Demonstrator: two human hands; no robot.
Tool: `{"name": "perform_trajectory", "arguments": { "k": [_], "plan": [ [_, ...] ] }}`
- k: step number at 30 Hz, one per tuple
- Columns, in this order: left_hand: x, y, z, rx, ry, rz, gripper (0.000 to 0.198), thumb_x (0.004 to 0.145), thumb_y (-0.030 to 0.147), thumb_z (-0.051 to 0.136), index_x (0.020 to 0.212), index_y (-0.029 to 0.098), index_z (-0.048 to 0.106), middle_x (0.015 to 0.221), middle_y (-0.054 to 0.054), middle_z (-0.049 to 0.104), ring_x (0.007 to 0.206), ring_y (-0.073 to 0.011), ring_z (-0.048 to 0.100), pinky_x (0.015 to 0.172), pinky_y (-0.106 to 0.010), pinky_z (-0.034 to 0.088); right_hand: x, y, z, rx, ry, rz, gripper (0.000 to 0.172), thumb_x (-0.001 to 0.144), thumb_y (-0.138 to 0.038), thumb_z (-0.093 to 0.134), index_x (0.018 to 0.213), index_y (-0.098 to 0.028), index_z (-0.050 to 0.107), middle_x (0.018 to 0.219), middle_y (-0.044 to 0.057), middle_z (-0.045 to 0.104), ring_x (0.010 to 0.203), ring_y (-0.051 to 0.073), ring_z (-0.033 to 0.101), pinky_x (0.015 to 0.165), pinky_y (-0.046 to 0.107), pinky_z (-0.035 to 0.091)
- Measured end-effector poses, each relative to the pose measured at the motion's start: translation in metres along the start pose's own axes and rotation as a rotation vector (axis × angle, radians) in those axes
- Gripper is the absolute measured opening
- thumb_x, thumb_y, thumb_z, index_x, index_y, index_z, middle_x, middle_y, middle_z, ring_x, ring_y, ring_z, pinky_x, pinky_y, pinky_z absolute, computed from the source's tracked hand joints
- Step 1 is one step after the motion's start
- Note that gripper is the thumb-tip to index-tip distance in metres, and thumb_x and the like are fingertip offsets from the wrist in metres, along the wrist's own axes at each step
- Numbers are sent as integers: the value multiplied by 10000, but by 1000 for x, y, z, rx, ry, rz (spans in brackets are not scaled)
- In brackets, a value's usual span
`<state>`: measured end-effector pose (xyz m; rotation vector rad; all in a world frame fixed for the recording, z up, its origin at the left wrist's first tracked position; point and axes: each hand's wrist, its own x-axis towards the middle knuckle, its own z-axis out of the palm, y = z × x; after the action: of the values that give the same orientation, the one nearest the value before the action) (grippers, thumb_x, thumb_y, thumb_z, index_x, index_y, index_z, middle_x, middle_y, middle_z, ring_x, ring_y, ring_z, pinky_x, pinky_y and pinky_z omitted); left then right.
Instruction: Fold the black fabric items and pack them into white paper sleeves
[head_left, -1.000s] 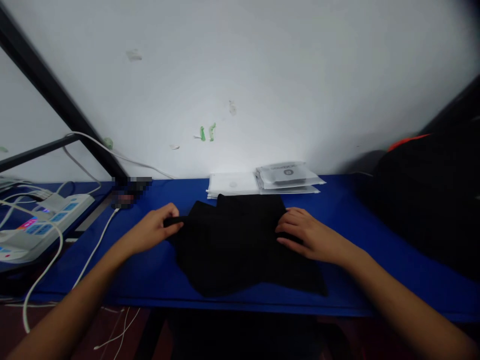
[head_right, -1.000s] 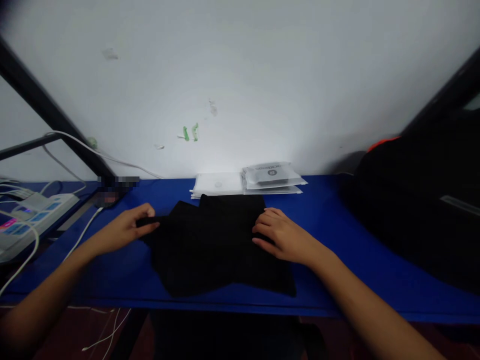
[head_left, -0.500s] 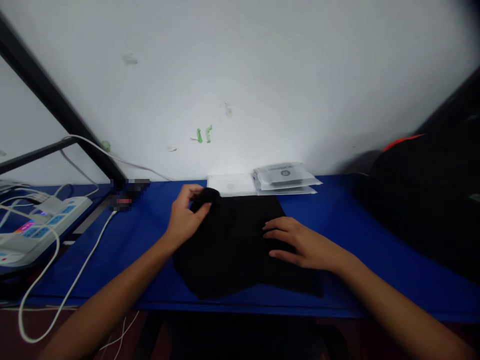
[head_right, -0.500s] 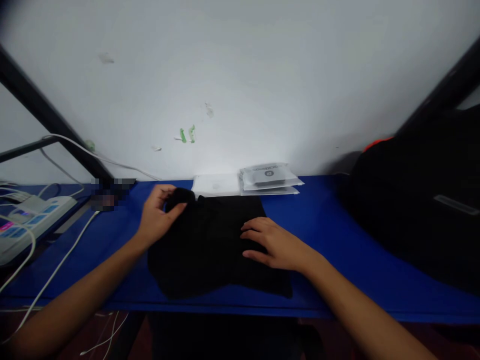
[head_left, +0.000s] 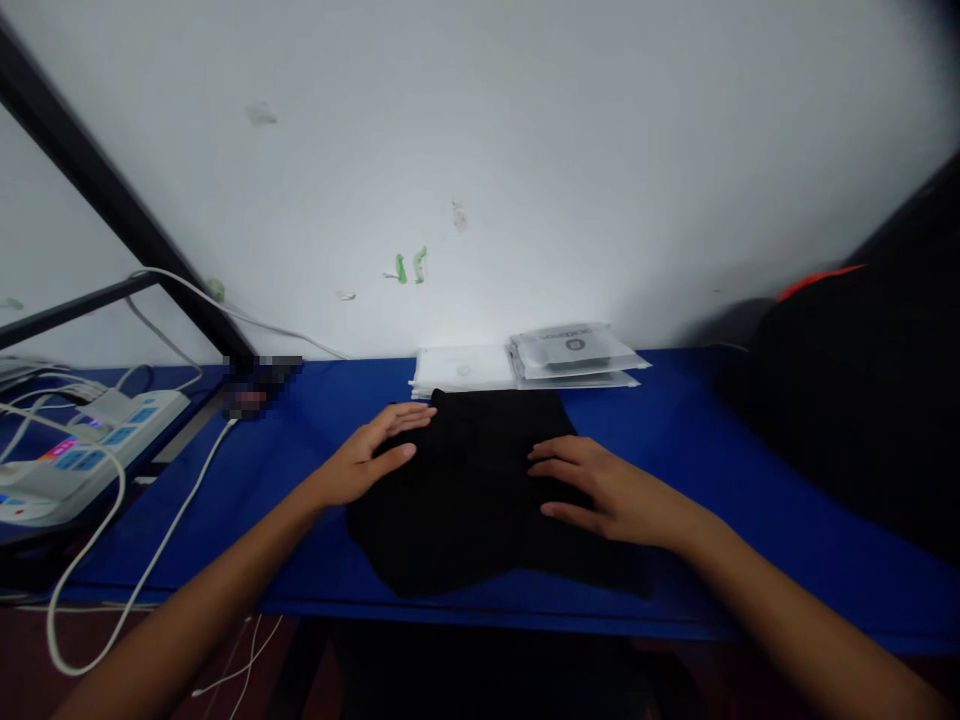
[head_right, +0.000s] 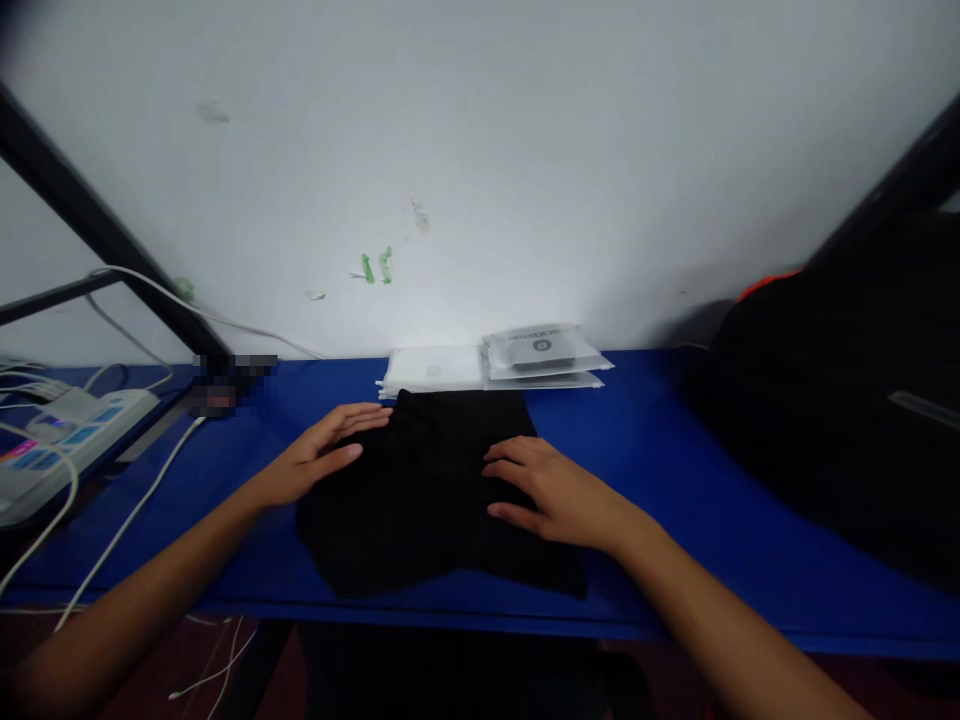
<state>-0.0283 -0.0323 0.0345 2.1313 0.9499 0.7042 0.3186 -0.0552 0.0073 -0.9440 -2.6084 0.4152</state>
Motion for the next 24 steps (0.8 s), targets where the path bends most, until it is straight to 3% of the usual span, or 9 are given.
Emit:
{"name": "perform_trajectory", "arguments": {
  "k": [2,5,7,10,15,19,22,24],
  "plan": [
    [-7,-12,-3,-68,112,-41,455,956,376,489,1374,255,358,1430,-131,463,1307,-254,487,1092,-470,393,0,1,0,-4,-13,7,371,906,-431,584,1194,-202,637,1296,144,589,1220,288,543,1017,476,457],
    [-13,-30,-2,172,277,-170,445,884,470,581,1242,230,471,1342,-126,476,1271,-282,475,1091,-525,360,-1,2,1,-13,-34,20,394,914,-442,569,1213,-191,623,1323,152,577,1245,290,530,1031,476,453],
    [-13,-38,2,386,284,-266,442,807,564,644,1058,204,585,1325,-131,455,1288,-347,394,1076,-601,318,-2,2,1,-9,-26,23,396,913,-439,572,1218,-190,619,1327,151,579,1248,291,531,1031,474,457],
    [-8,-38,7,559,247,-320,455,762,631,660,828,181,636,1374,-133,410,1315,-419,278,1047,-660,278,-3,2,1,-7,-3,12,385,909,-431,581,1206,-189,626,1313,149,592,1236,290,544,1025,472,466],
    [7,-22,9,538,244,-263,306,788,438,667,681,174,552,1312,-107,494,1242,-377,376,1016,-618,317,-4,1,0,-5,31,2,388,909,-423,584,1222,-196,613,1297,145,601,1216,287,558,1008,480,483],
    [17,-12,3,349,436,-198,142,748,235,596,704,195,466,1160,-89,560,1110,-274,516,977,-490,414,-4,-1,-3,0,87,5,407,914,-419,580,1260,-205,573,1340,145,560,1251,283,525,1026,492,469],
    [26,-5,4,244,595,-102,149,709,140,539,772,213,425,1106,-59,585,1084,-234,560,963,-441,440,-3,-2,-6,11,113,4,408,917,-413,575,1273,-213,554,1322,144,564,1237,281,533,1015,495,477],
    [31,2,13,245,598,-1,185,707,110,515,845,216,453,1110,-61,588,1098,-233,562,962,-441,443,-2,-3,-7,18,113,10,405,918,-412,573,1271,-216,553,1297,140,578,1209,277,551,998,490,491]
  ]
}}
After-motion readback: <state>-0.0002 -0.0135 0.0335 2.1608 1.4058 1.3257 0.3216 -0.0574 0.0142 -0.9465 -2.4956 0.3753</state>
